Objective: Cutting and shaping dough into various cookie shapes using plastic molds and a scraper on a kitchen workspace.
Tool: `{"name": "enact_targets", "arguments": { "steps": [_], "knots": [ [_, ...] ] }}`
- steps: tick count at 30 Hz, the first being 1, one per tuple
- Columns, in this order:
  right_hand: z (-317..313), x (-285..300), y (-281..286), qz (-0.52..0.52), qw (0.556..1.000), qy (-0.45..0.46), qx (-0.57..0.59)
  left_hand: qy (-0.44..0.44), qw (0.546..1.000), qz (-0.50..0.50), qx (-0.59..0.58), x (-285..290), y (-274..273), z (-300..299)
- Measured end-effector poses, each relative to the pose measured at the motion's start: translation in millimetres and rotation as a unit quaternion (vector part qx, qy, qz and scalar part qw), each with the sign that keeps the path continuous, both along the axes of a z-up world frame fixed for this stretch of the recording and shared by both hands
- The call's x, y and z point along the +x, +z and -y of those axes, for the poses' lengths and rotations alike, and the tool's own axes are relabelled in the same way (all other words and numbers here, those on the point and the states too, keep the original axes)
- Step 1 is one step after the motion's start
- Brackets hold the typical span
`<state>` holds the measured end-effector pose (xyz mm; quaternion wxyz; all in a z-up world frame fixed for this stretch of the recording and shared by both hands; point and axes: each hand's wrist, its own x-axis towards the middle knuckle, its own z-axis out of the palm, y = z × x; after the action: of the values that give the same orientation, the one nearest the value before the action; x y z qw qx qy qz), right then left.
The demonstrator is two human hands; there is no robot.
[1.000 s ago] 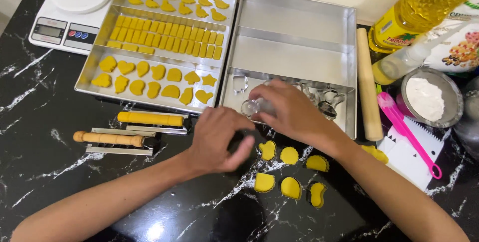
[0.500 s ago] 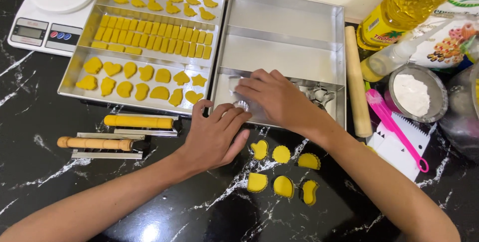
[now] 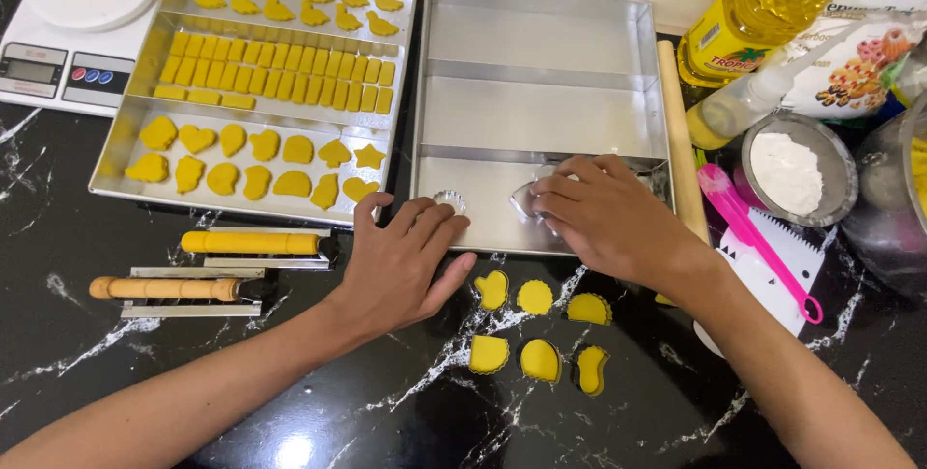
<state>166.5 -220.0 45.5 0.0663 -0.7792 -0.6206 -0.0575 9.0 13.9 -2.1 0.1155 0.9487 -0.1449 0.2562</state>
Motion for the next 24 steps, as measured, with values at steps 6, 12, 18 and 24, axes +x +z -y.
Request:
{"name": "enact_targets", "arguments": {
  "steps": [6,12,18,24],
  "knots": [
    [1.9,-1.6,4.3,-0.051,0.999,-0.013,-0.004,0.02,0.999,-0.008,0.024,-0.9,0.8,0.0],
    [-10.7,-9.1,15.9,-0.099,0.994,0.02,0.042,0.066,0.994,0.02,0.08,-2.4,9.0,0.9],
    [-40.2,-13.1,-9.6,-0.056,0.996,0.054,0.052,0.079,0.993,0.015,0.088,-5.3,8.2,0.4],
    [-56.1,-14.0,-13.6,-0.029,0.99,0.094,0.097,0.093,0.991,-0.054,0.083,-7.5,15.1,0.3]
  ]
}}
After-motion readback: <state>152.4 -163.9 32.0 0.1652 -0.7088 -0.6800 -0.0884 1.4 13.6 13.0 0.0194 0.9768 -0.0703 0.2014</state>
